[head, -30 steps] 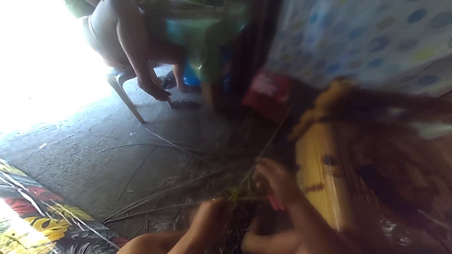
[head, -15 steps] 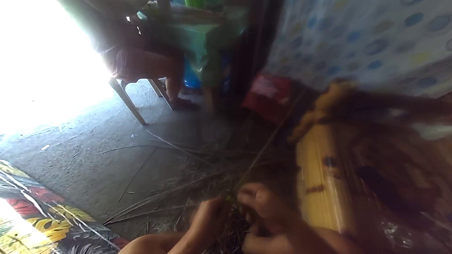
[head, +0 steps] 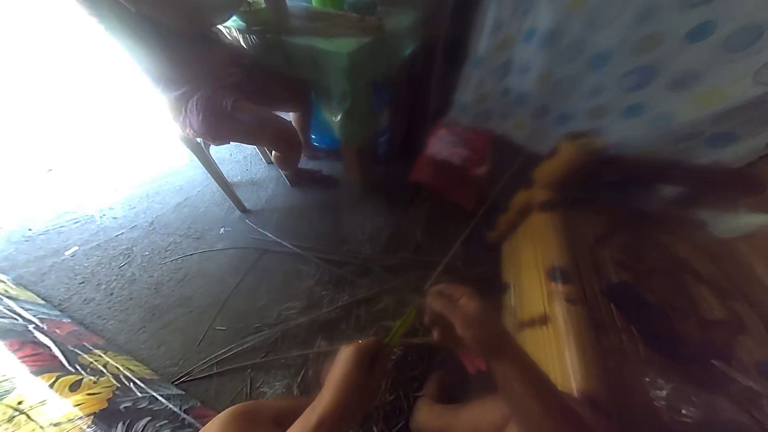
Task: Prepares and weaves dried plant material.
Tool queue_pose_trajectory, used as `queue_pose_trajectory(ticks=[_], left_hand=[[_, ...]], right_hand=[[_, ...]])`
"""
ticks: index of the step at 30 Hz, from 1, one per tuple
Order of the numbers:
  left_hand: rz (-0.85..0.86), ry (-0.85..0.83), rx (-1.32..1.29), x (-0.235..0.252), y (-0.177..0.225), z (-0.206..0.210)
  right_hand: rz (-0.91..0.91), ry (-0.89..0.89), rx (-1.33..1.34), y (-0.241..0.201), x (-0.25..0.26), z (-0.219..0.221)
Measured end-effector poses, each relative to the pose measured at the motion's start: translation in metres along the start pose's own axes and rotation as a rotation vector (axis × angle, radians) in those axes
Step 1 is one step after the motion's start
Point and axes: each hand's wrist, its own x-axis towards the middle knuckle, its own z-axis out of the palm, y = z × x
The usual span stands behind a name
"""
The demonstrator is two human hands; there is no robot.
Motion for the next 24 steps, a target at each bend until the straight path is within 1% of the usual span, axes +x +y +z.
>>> queue_pose_trajectory(ticks=[3, 5, 7, 9, 12, 14, 15, 17, 20, 22, 24], left_hand=[[0.025, 0.034, 0.028, 0.0, -0.003, 0.001], [0.036, 0.04, 0.046, 0.0, -0.004, 0.003], [0.015, 0.02, 0.041, -0.001, -0.003, 0.003], [0.006, 0.018, 0.053, -0.001, -0.002, 0.001], [0.052, 0.051, 0.078, -0.001, -0.003, 0.002], [0.067, 0.067, 0.088, -0.002, -0.004, 0.003], [0.068, 0.074, 0.096, -0.002, -0.005, 0.002], [0.068, 0.087, 0.116, -0.001, -0.006, 0.002], [0.06, 0.092, 0.155, 0.0, -0.006, 0.002], [0.067, 0.094, 0.18, -0.001, -0.005, 0.003], [0.072, 0.095, 0.188, -0.002, -0.005, 0.005]], right_hand=[[0.128, -0.222, -0.064, 0.011, -0.01, 0.028], [0.168, -0.249, -0.058, 0.021, -0.011, 0.035], [0.14, -0.173, -0.055, 0.02, -0.008, 0.029], [0.094, -0.041, -0.05, 0.012, -0.003, 0.017], [0.03, 0.135, 0.034, 0.004, 0.006, -0.003], [-0.016, 0.195, 0.09, 0.001, 0.008, -0.009], [-0.036, 0.168, 0.094, 0.001, 0.006, -0.009], [-0.041, 0.016, 0.047, 0.003, -0.002, 0.001], [0.068, -0.213, -0.05, 0.013, -0.015, 0.031], [0.163, -0.254, -0.066, 0.018, -0.017, 0.042], [0.201, -0.228, -0.053, 0.02, -0.014, 0.043]])
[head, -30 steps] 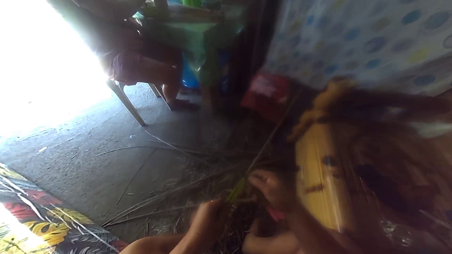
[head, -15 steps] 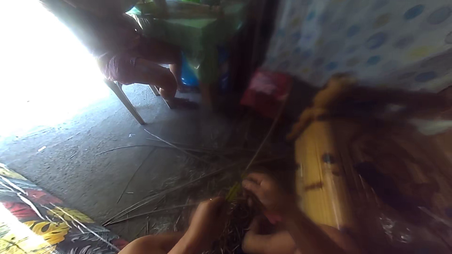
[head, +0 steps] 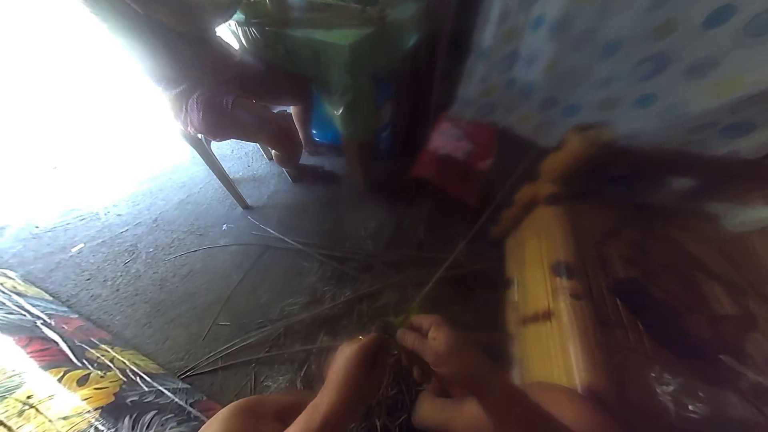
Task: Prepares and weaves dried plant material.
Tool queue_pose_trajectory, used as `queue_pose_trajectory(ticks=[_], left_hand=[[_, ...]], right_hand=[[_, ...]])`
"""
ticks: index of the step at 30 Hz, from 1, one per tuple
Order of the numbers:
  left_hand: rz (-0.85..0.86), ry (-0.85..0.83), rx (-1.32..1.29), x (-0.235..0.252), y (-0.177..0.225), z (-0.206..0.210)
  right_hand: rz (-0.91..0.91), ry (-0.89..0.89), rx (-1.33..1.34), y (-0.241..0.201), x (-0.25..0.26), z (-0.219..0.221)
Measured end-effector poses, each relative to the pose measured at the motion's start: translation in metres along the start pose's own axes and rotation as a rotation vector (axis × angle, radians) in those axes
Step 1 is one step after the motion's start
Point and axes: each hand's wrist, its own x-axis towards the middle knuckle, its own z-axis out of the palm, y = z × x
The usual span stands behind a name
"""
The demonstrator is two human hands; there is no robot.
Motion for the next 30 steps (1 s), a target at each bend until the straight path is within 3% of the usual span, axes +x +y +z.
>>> queue_pose_trajectory(ticks=[7, 11, 13, 18, 20, 25, 30], left_hand=[[-0.056, -0.038, -0.005, 0.001, 0.004, -0.004], [0.001, 0.007, -0.02, 0.0, 0.004, -0.001], [-0.011, -0.02, -0.14, 0.0, 0.005, -0.002], [-0.214, -0.313, -0.648, 0.004, 0.009, -0.015], [-0.244, -0.329, -0.782, 0.005, 0.01, -0.018], [-0.257, -0.402, -1.111, 0.003, 0.008, -0.022], [-0.263, -0.482, -1.219, 0.002, 0.01, -0.026]], right_hand=[[-0.144, 0.346, 0.016, -0.014, 0.004, -0.036], [-0.175, 0.35, 0.12, -0.02, 0.003, -0.05], [-0.176, 0.295, 0.119, -0.018, 0.005, -0.043], [-0.278, 0.402, 0.177, -0.016, 0.011, -0.051], [-0.266, 0.311, 0.148, -0.017, 0.006, -0.053], [-0.206, -0.191, 0.017, -0.004, -0.001, -0.031], [-0.424, -0.028, 0.058, -0.011, 0.004, -0.048]])
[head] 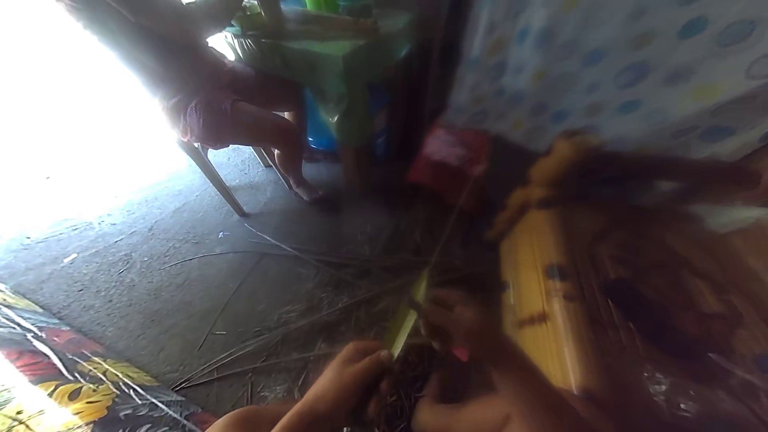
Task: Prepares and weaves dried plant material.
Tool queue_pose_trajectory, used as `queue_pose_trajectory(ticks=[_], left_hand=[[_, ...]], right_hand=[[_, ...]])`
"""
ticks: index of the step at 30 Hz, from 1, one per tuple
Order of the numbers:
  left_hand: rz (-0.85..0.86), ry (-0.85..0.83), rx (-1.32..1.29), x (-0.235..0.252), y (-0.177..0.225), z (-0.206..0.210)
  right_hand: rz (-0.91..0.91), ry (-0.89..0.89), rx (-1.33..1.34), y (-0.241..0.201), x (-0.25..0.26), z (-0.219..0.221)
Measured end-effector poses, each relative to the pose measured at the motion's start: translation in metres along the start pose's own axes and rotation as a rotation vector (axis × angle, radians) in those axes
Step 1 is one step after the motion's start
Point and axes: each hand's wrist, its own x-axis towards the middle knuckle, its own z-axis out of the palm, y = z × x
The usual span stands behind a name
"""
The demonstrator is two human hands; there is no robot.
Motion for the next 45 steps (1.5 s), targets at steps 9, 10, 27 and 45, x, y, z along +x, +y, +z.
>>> queue_pose_trajectory(ticks=[9, 10, 27, 45], left_hand=[[0.051, -0.022, -0.017, 0.0, 0.001, -0.002], [0.053, -0.024, -0.017, 0.0, 0.001, -0.003], [0.071, -0.025, 0.022, 0.002, -0.001, -0.004], [0.12, 0.12, 0.277, 0.001, -0.001, 0.002]], right_hand=[[0.055, -0.068, -0.019, -0.005, -0.002, -0.004], [0.081, -0.153, -0.017, -0.003, -0.004, 0.003], [0.138, -0.185, -0.008, -0.002, -0.006, 0.004], [0.165, -0.021, -0.032, -0.006, -0.004, 0.0]])
